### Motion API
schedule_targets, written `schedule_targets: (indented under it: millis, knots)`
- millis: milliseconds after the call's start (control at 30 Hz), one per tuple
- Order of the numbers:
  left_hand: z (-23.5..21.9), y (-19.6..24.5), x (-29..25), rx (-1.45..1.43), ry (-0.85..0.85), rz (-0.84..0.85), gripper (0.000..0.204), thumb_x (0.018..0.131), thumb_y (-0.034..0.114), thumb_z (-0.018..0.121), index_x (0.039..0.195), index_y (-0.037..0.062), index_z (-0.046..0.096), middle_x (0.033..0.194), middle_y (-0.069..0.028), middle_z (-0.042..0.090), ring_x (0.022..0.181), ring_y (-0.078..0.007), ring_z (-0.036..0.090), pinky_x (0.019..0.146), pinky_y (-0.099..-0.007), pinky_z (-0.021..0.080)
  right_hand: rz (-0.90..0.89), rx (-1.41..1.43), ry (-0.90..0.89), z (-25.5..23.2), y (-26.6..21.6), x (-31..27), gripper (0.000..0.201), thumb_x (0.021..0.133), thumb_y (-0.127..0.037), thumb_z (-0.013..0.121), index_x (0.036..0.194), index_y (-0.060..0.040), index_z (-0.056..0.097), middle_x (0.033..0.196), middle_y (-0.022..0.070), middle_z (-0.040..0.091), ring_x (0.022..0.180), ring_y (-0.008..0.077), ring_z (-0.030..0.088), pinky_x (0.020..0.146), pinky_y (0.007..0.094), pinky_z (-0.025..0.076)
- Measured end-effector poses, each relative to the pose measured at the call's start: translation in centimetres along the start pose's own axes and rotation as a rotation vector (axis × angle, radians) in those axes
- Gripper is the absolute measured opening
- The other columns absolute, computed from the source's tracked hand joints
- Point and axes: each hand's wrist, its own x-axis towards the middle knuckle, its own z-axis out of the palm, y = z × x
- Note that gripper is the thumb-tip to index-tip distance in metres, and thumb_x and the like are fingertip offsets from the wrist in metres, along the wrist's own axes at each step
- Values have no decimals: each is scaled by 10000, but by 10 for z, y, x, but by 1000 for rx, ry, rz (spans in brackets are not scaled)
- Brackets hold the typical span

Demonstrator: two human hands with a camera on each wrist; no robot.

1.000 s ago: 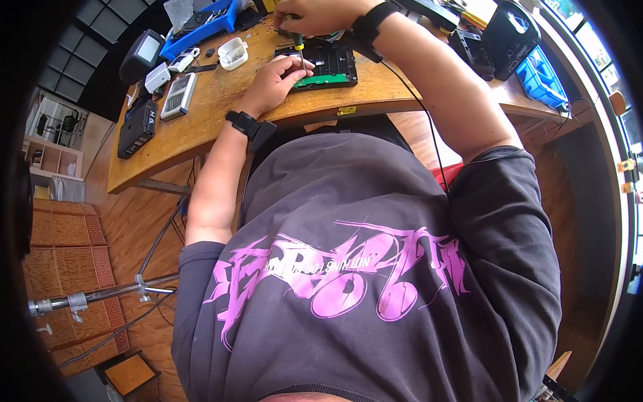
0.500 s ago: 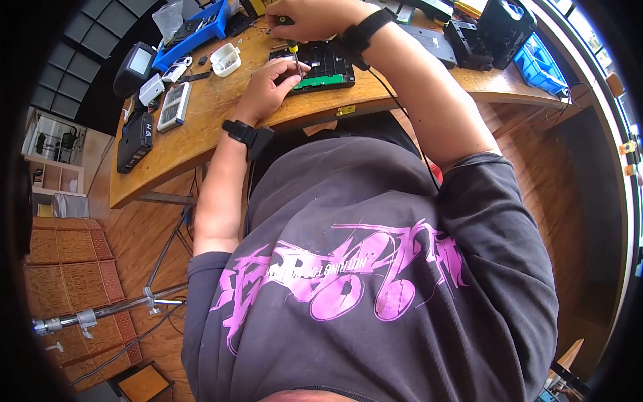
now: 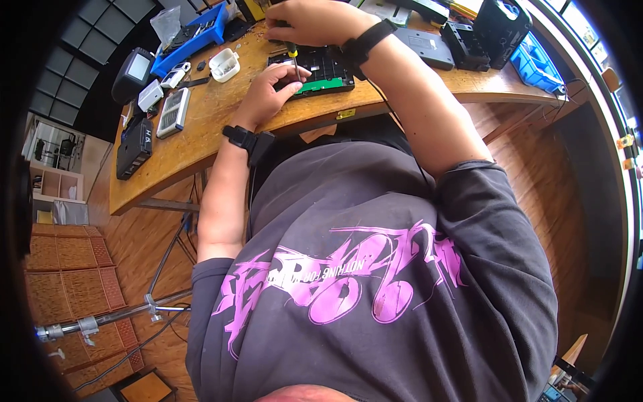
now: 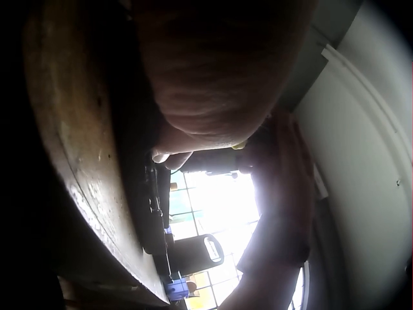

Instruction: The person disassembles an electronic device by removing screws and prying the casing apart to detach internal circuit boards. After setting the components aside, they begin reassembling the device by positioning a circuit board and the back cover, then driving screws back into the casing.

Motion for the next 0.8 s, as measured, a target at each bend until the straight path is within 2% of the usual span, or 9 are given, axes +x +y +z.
schedule_targets:
  millis: [100,167,200,267,300,367,567,667,800]
  knots:
    - [4,-1,0,-54,30,-17,282,1029,76,783,1304,56,842,1163,-91,828,1132,-236,754,1026,-373,600,264,94,-66,-3,-9,1,292,1111,-266,685,1037,14,725,975,235,782,883,443,778,787,511,608]
    - [6,-2,-1,-178,54,-54,267,1035,63,790,1297,38,838,1179,-95,833,1108,-227,785,1029,-368,606,-18,-220,-111,8,2,0,276,1154,-238,670,1043,11,708,941,197,762,794,355,762,739,455,599]
    - [6,-4,-2,-181,47,-54,267,1035,63,790,1297,38,838,1179,-95,833,1108,-227,785,1029,-368,606,-11,-220,-112,16,7,3,276,1154,-238,670,1043,11,708,941,197,762,794,355,762,739,455,599]
    - [4,-7,-1,-48,66,21,248,1041,58,799,1284,22,833,1189,-104,840,1090,-221,808,1030,-372,614,323,85,-121,32,13,12,352,1037,-315,703,1263,-64,803,1105,270,846,1046,441,832,984,512,660]
    - [4,-7,0,-65,55,17,253,1045,66,803,1293,21,823,1189,-113,846,1106,-217,812,1033,-376,618,381,145,-108,25,6,10,350,1040,-312,701,1272,-68,797,1109,268,844,1049,455,824,995,538,648]
    - [4,-8,2,-39,39,1,266,1054,38,778,1317,12,807,1193,-121,838,1131,-224,817,1045,-373,618,324,323,24,28,6,3,344,1052,-298,677,1282,-64,779,1161,226,846,1082,467,811,994,556,637]
    - [7,-5,0,-109,34,-84,220,1059,-18,760,1275,-12,801,1241,-104,802,1151,-198,793,1057,-349,608,462,114,-35,37,2,6,368,1110,-454,689,1188,-117,813,1003,179,845,957,435,809,877,523,648]
    - [7,-7,0,-118,24,-72,222,1076,-25,740,1292,-18,791,1253,-103,812,1167,-194,791,1066,-349,604,364,417,38,42,8,7,363,1126,-421,670,1191,-92,809,1004,178,847,946,434,811,896,515,647]
    - [6,-4,0,-104,13,-58,226,1090,-22,725,1309,-26,781,1265,-109,825,1185,-198,793,1087,-346,599,346,280,-43,37,6,8,317,1112,-332,700,1305,-102,802,1074,183,857,959,405,823,906,484,639]
